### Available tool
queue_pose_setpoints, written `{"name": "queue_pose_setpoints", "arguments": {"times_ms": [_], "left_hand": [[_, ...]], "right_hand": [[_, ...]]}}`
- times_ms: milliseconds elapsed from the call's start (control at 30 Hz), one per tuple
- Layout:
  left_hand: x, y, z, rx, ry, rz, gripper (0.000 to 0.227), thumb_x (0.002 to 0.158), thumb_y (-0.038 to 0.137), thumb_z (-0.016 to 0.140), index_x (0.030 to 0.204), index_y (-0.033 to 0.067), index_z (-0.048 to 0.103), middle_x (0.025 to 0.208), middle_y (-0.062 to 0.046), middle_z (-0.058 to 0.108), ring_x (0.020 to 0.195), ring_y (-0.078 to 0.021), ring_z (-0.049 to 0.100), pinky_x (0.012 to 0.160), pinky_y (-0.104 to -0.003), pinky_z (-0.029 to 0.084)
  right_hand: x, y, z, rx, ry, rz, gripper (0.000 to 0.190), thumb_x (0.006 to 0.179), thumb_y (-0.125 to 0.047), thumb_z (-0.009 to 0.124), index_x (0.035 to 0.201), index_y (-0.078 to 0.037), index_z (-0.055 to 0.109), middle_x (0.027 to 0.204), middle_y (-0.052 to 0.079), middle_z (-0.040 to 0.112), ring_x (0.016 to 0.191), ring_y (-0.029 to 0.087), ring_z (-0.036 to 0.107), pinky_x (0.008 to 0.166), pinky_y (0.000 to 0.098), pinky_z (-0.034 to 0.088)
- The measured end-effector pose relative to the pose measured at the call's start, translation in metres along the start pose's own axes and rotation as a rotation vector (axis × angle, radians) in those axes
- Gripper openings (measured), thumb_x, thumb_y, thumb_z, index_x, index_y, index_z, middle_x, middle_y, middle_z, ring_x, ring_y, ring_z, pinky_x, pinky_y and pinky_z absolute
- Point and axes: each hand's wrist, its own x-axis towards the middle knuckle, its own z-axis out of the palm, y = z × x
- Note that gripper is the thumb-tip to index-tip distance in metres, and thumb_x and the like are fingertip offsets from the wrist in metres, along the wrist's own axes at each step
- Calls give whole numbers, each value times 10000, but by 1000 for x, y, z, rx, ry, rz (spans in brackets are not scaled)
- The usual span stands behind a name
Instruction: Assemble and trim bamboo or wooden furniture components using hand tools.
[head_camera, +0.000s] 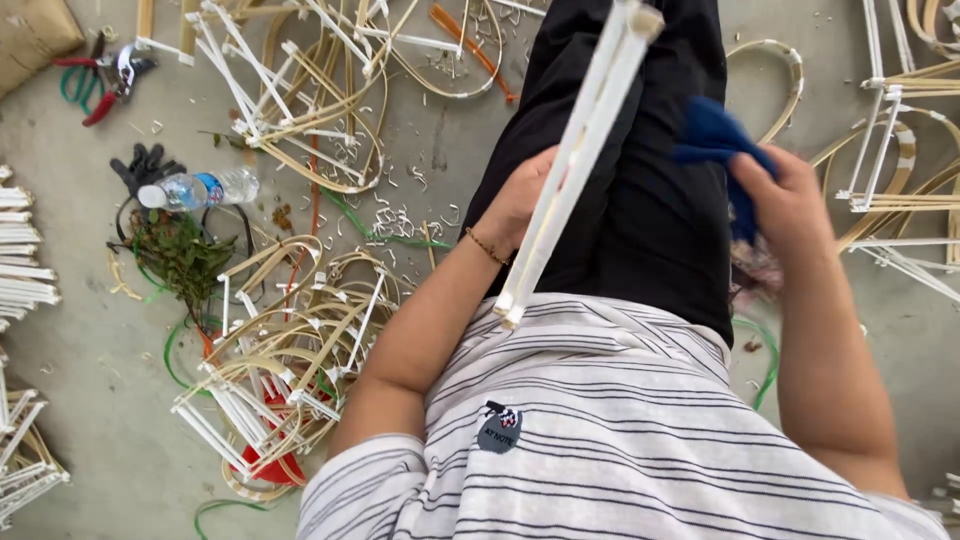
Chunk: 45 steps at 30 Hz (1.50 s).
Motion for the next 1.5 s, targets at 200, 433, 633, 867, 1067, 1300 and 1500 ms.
{"name": "queue_pose_setpoints", "arguments": {"times_ms": [200, 433, 633, 867, 1067, 1300, 1500], "left_hand": [[17, 42, 76, -36, 329, 189, 277, 986, 55, 522, 1237, 99, 414, 851, -102, 645, 643, -189, 665, 544, -348, 609], [-2, 3, 75, 303, 34, 564, 225, 1130, 24, 612, 1234, 64, 416, 1157, -145, 605, 997, -194, 676, 940, -403, 631], [-44, 48, 67, -12, -105, -260, 474, 975, 304, 479, 1383, 61, 462, 907, -159, 742, 616, -218, 738, 571, -333, 620], [-25, 23, 41, 41, -121, -260, 424, 1052, 132, 567, 1457, 22, 506, 773, -45, 609, 522, -112, 551, 478, -268, 450], [-16, 10, 18, -29, -12, -225, 317, 1017, 100, 595, 1321, 75, 508, 769, -63, 623, 484, -124, 546, 398, -279, 421], [-29, 36, 58, 70, -61, -248, 435, 945, 55, 563, 1369, 152, 568, 706, 11, 569, 415, -41, 469, 347, -223, 393], [-14, 11, 27, 20, 80, -264, 429, 1020, 63, 541, 1418, 15, 389, 743, -27, 571, 465, -103, 511, 350, -271, 389]], "right_hand": [[-44, 25, 14, 144, 87, 144, 601, 919, -186, 721, 1474, -63, 524, 1021, 41, 682, 781, 144, 634, 664, 305, 529], [-3, -41, 79, 687, -139, -39, 423, 987, -203, 714, 1353, -52, 567, 1038, -6, 666, 852, 79, 620, 656, 250, 518], [2, -69, 61, 277, -203, -131, 232, 1065, -236, 677, 1165, -27, 678, 1004, 11, 684, 888, 58, 623, 772, 216, 519], [12, -60, 41, -166, -34, -267, 353, 983, -212, 804, 1214, 8, 651, 1005, 65, 687, 861, 95, 624, 720, 247, 505], [-1, -45, 99, 258, -177, 15, 261, 968, -218, 771, 1132, -32, 692, 926, 3, 686, 796, 85, 635, 682, 274, 538], [89, -81, 65, -118, 172, -208, 188, 993, -221, 794, 982, -41, 740, 898, 72, 749, 809, 161, 724, 705, 316, 563], [37, -108, 128, -887, 481, -1132, 511, 737, -406, 852, 948, 46, 738, 926, 196, 758, 827, 251, 751, 693, 286, 612]]}}
